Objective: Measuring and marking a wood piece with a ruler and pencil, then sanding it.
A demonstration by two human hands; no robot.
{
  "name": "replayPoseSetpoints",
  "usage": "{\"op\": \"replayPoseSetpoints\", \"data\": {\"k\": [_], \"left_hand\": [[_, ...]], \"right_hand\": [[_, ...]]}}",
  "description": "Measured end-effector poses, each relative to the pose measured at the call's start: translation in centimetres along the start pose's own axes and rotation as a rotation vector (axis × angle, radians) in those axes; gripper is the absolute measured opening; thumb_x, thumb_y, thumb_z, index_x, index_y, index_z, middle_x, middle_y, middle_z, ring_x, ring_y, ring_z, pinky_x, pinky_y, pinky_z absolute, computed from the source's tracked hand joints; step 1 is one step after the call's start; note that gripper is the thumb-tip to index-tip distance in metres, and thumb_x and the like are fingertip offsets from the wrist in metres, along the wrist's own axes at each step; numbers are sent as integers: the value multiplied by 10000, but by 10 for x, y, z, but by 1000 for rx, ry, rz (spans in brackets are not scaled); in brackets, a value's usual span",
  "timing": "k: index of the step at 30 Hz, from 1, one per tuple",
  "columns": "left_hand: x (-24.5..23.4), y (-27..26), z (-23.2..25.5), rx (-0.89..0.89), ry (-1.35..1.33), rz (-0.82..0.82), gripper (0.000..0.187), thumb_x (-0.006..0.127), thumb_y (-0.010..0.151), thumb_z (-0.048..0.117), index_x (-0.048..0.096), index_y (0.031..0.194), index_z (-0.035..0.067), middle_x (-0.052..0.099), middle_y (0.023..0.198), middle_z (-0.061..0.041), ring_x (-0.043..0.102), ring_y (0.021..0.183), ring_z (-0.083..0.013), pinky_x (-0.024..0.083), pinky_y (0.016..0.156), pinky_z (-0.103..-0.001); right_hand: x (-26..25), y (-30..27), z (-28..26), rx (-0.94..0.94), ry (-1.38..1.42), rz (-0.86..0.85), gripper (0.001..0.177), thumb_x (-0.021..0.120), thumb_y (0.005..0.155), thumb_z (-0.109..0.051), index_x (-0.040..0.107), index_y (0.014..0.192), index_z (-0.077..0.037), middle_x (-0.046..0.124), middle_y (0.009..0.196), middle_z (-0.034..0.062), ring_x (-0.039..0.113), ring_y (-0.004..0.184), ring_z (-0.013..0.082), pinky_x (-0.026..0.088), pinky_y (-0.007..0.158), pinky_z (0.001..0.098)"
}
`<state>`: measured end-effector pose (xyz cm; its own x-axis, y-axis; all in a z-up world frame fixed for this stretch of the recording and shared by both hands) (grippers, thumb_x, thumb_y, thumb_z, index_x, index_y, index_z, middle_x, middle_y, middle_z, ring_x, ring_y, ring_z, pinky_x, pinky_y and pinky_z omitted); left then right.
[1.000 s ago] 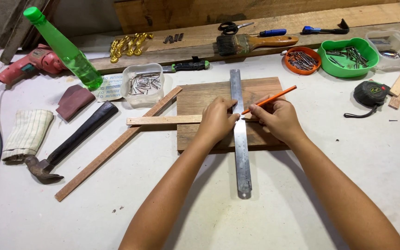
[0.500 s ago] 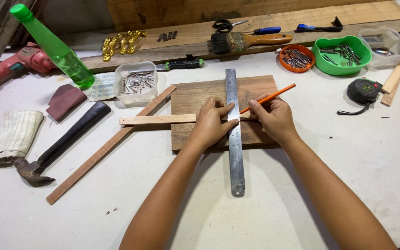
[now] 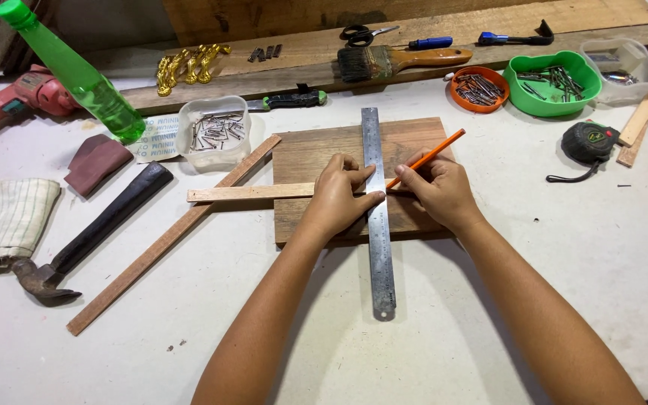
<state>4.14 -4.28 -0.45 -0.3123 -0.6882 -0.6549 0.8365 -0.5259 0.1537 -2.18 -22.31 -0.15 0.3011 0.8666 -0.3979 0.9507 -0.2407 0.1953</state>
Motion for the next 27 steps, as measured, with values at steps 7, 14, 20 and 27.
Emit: {"op": "replayPoseSetpoints", "data": {"k": [7, 14, 20, 27], "left_hand": [[-4, -3, 3, 1, 6, 24, 616, 915, 695, 342, 741, 1222, 76, 618, 1072, -90, 675, 872, -193, 619, 756, -316], [-8, -5, 5, -8, -30, 50, 636, 933, 651, 343, 752, 1188, 53, 642, 1067, -89, 687, 866, -183, 622, 739, -307], [-7, -5, 4, 8, -47, 47, 651, 931, 646, 340, 744, 1193, 39, 654, 1094, -99, 703, 913, -196, 628, 781, -293], [-8, -5, 6, 39, -51, 49, 622, 930, 666, 307, 742, 1181, 14, 675, 1139, -125, 706, 957, -223, 623, 831, -314]], "right_hand": [[0, 0, 0, -23, -36, -4, 207, 712, 970, -234, 726, 887, -45, 748, 860, 67, 737, 780, 132, 606, 700, 265], [2, 0, -1, 2, -52, -10, 186, 715, 958, -237, 717, 902, -59, 758, 837, 61, 744, 780, 126, 620, 704, 267], [2, -1, -3, 12, 2, -30, 184, 711, 961, -222, 712, 900, -48, 751, 851, 60, 736, 783, 130, 624, 706, 270], [3, 1, -1, -14, -14, -20, 210, 708, 972, -210, 724, 918, -8, 764, 890, 79, 748, 816, 127, 624, 743, 264]]}}
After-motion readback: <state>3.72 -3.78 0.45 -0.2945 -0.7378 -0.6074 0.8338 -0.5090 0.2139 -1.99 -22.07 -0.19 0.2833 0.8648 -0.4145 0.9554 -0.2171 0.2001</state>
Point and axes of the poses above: each hand's wrist, its own y-axis towards the middle knuckle, its own x-axis out of the palm, z = x × y, the point moved 5 cm from there along y, towards the middle knuckle
